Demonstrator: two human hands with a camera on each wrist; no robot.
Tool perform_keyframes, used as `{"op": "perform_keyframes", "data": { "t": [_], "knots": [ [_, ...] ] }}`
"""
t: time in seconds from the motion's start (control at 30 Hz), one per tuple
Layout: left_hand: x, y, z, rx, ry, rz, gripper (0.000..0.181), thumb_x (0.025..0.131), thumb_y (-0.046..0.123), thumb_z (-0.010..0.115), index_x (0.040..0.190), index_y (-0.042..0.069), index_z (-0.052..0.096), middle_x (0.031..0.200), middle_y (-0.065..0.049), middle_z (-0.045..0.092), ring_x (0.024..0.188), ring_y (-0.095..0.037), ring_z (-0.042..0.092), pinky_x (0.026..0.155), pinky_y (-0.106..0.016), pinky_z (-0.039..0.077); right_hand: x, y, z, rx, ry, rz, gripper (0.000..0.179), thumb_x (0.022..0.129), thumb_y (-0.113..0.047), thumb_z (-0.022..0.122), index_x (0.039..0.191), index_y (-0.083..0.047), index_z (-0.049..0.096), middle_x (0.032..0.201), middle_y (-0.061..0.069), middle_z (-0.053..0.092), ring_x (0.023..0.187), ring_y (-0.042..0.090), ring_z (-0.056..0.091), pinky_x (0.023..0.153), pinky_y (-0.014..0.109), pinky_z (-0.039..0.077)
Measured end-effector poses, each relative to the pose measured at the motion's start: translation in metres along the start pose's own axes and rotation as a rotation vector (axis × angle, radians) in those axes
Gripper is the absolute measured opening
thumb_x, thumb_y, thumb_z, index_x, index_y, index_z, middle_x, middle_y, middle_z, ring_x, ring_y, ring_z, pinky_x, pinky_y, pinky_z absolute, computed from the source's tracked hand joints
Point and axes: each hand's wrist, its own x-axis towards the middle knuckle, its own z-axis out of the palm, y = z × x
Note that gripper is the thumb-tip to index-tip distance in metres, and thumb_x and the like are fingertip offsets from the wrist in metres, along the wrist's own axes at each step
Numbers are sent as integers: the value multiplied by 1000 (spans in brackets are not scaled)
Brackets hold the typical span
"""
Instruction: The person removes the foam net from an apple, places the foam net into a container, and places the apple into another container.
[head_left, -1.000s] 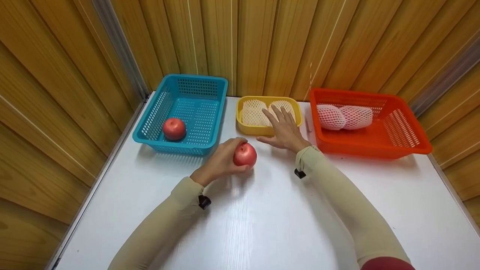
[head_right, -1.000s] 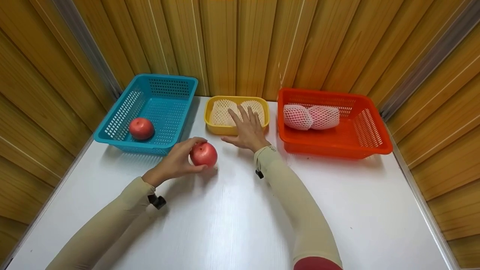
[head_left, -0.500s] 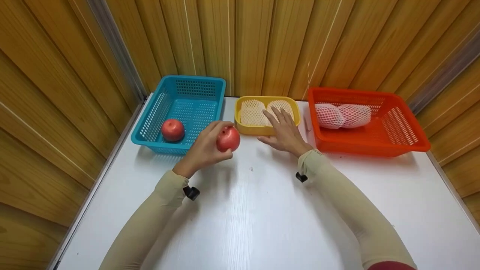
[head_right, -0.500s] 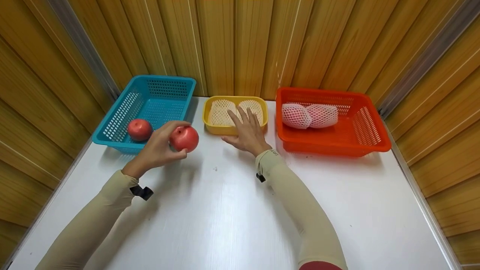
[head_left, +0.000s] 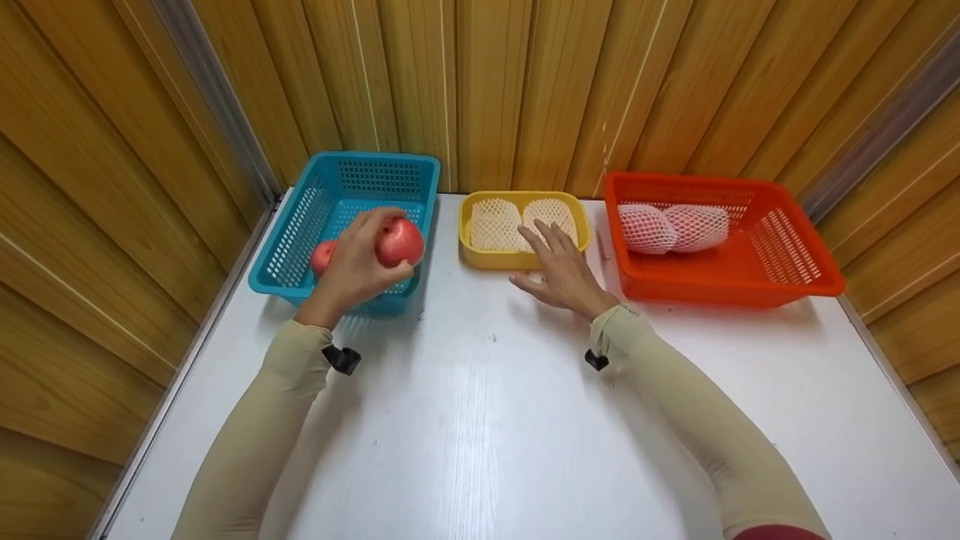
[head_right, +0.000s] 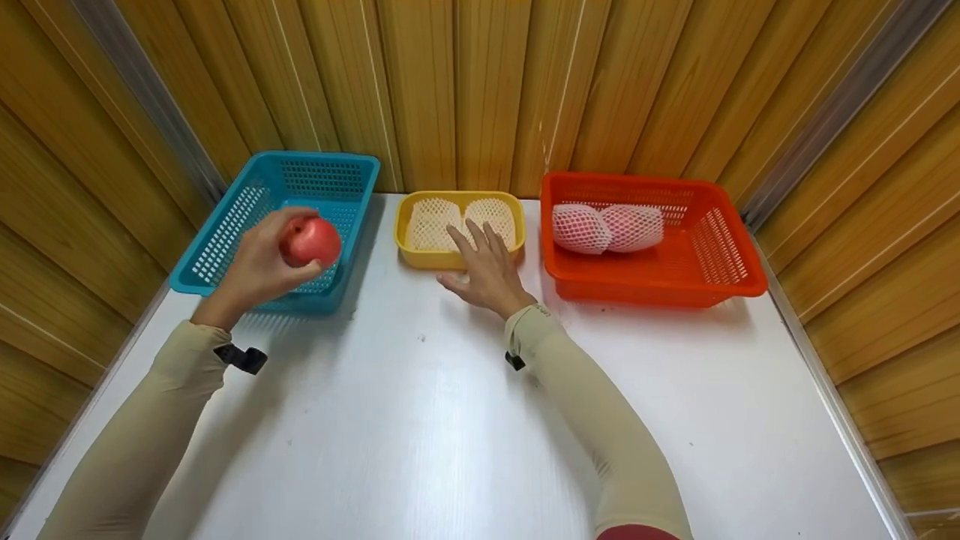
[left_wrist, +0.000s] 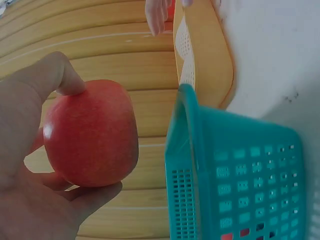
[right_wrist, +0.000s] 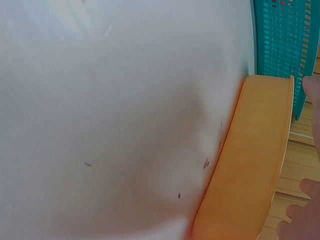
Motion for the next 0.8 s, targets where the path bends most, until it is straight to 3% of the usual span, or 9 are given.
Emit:
{"op": "perform_keyframes", "data": {
  "t": [0.3, 0.63, 0.8],
  "knots": [
    [12, -15, -8, 32, -56, -82, 83, 76, 15, 86, 150, 16, 47, 148, -14, 46, 134, -35, 43, 94, -58, 54, -9, -4, -1, -6, -5, -53, 88, 93, -60, 65, 164, -30, 23, 170, 9, 19, 155, 40, 14, 122, 63, 16],
    [22, -23, -19, 70, -193, -184, 75, 79, 15, 84, 146, 13, 50, 144, -17, 47, 131, -37, 42, 94, -57, 54, -15, -5, 0, 13, -13, -59, 86, 93, -57, 67, 163, -28, 27, 170, 9, 20, 155, 39, 14, 118, 71, 18],
    [28, -26, -25, 69, -240, -196, 71, 81, 14, 84, 144, 10, 52, 142, -16, 52, 130, -36, 44, 96, -56, 53, -17, -6, 1, 32, -27, -56, 86, 93, -57, 67, 163, -27, 28, 170, 8, 19, 155, 39, 14, 119, 68, 16]
  ]
}}
